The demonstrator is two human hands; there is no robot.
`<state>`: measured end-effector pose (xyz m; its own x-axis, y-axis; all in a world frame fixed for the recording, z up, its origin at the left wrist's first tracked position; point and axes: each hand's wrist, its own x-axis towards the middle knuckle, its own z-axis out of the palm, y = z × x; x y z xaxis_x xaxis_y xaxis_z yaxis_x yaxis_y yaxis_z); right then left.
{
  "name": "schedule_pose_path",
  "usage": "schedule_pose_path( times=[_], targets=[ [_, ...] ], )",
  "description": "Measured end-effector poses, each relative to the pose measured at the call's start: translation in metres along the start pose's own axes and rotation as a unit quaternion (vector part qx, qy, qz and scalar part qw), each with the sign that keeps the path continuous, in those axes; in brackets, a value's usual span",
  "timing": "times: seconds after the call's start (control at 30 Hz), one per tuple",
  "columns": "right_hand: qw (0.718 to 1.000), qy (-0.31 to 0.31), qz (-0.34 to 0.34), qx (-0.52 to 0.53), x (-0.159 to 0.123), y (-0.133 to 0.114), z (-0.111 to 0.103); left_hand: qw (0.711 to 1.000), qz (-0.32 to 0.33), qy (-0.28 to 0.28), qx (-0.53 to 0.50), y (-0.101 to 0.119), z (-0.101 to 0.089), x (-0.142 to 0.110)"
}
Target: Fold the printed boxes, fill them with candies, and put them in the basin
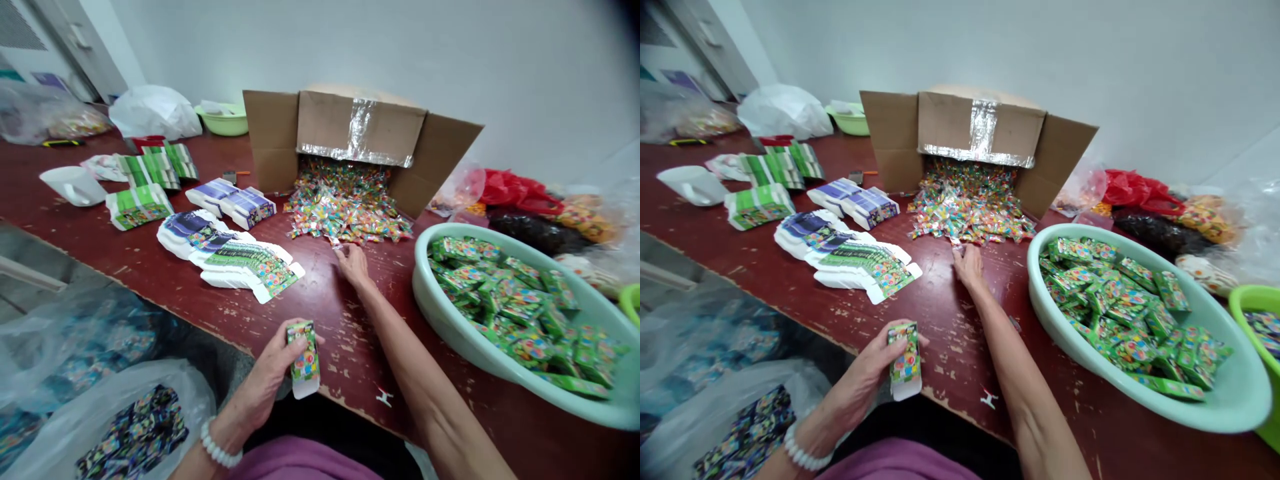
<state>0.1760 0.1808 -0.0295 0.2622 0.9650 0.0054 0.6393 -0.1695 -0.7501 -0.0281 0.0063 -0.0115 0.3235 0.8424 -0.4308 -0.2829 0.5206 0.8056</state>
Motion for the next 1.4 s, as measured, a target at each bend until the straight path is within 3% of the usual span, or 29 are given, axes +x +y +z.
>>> schedule_pose_path(
  times=[0.13,0.23,0.3,0.43,0.57,0.7,0.87,0.97,1.1,1.2,1.27,1.33,1.4],
  targets=[
    [0.995,0.057,0.074,-0.022,0.051,0.002,0.019,0.999,0.009,0.031,0.031,-0.001,-0.019,-0.001],
    [0.994,0.053,0.098,-0.007,0.058,0.007,0.022,0.990,0.068,0.097,0.073,0.004,-0.031,0.005],
    [0.994,0.040,0.100,0.020,0.052,0.012,0.017,0.986,0.076,0.110,0.101,0.010,-0.036,0.011],
    [0.989,-0.010,0.082,0.123,0.016,0.021,-0.001,0.984,0.068,0.132,0.098,0.021,-0.042,0.019],
    [0.964,-0.089,0.064,0.244,-0.054,0.023,-0.022,0.980,0.087,0.174,0.036,0.027,-0.041,0.024],
    [0.928,-0.162,0.053,0.332,-0.118,0.022,-0.043,0.978,0.105,0.176,-0.027,0.028,-0.032,0.026],
    [0.957,-0.181,-0.050,0.221,-0.149,0.024,-0.058,0.984,0.102,0.136,-0.051,0.020,-0.013,0.020],
    [0.949,-0.214,-0.102,0.208,-0.153,0.022,-0.060,0.993,0.086,0.078,-0.029,0.011,-0.003,0.012],
    [0.941,-0.205,-0.120,0.239,-0.157,0.014,-0.058,0.997,0.050,-0.030,0.040,0.002,0.000,0.004],
    [0.941,-0.207,-0.142,0.226,-0.160,0.006,-0.054,0.984,-0.006,-0.151,0.099,0.002,0.001,0.001],
    [0.949,-0.188,-0.157,0.198,-0.162,0.003,-0.051,0.973,-0.027,-0.202,0.111,0.003,0.002,0.001],
    [0.961,-0.135,-0.151,0.187,-0.162,0.000,-0.050,0.974,-0.023,-0.209,0.089,0.004,0.005,0.001],
    [0.963,-0.091,-0.108,0.231,-0.161,-0.001,-0.051,0.983,-0.010,-0.176,0.053,0.005,0.007,0.001]
  ],
)
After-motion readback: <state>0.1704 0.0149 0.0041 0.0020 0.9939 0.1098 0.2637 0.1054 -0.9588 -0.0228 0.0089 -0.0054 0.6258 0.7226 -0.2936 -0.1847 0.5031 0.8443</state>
